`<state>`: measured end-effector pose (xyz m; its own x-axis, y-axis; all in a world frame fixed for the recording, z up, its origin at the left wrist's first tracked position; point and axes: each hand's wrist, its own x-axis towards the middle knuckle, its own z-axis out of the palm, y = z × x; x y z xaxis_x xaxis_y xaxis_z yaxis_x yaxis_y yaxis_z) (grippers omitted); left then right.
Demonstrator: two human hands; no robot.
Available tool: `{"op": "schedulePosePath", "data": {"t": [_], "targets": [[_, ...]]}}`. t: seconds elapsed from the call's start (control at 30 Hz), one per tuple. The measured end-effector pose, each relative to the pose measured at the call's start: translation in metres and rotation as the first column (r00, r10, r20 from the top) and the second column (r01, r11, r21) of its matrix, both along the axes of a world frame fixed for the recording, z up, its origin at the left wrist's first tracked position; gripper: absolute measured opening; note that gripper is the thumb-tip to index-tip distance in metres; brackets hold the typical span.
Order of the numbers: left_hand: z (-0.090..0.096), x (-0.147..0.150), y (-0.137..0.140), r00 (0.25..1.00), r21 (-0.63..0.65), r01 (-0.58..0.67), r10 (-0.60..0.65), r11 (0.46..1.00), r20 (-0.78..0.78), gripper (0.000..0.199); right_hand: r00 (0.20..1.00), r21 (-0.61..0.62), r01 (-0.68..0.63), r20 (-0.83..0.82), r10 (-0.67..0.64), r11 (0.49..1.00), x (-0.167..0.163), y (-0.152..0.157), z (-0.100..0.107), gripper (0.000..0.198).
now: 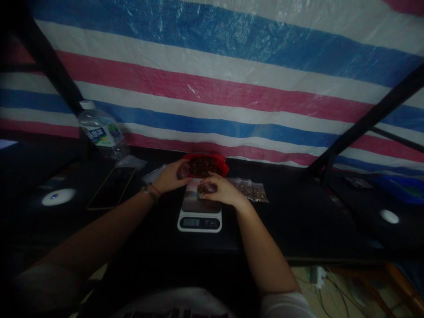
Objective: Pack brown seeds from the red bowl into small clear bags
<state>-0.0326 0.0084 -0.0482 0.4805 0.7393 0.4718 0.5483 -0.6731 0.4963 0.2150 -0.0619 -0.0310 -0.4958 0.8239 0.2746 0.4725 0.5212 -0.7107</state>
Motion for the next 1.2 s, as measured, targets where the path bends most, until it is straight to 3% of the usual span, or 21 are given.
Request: {"op": "schedulePosePath", "data": {"t": [0.17,0.3,0.53,0.7,0.83,0.97,1.2], "targets": [[-0.004,0.004,-0.004,0.999,0.011,0.01,-0.011,1.0,0.042,0.058,0.951,-0.046,0.108,-0.287,-0.116,0.993,-0.008,0.003,-0.012,0.039],[-0.004,0.009,-0.009,0.994,0.008,0.055,-0.055,0.998,0.09,0.061,0.906,-0.038,0.164,-0.391,-0.165,0.986,-0.021,0.011,-0.014,0.045],[0.001,0.013,-0.017,0.982,-0.045,0.094,-0.085,0.995,0.166,0.059,0.946,0.027,0.242,-0.23,-0.23,0.97,-0.039,0.023,0.001,0.047],[-0.001,0.014,-0.018,0.959,-0.101,0.133,-0.102,0.986,0.264,0.053,0.992,0.234,0.12,-0.061,-0.109,0.965,-0.042,0.025,0.028,0.031],[-0.003,0.014,-0.017,0.933,-0.12,0.161,-0.111,0.98,0.342,0.054,0.998,0.275,0.059,0.012,-0.064,0.96,-0.046,0.028,0.043,0.037],[-0.006,0.014,-0.015,0.922,-0.14,0.179,-0.117,0.974,0.368,0.056,0.996,0.249,0.053,0.055,-0.069,0.967,-0.046,0.029,0.048,0.046],[-0.011,0.013,-0.011,0.902,-0.161,0.165,-0.083,0.973,0.424,0.05,0.99,0.332,0.091,0.074,-0.123,0.939,-0.035,0.026,0.042,0.047]]}}
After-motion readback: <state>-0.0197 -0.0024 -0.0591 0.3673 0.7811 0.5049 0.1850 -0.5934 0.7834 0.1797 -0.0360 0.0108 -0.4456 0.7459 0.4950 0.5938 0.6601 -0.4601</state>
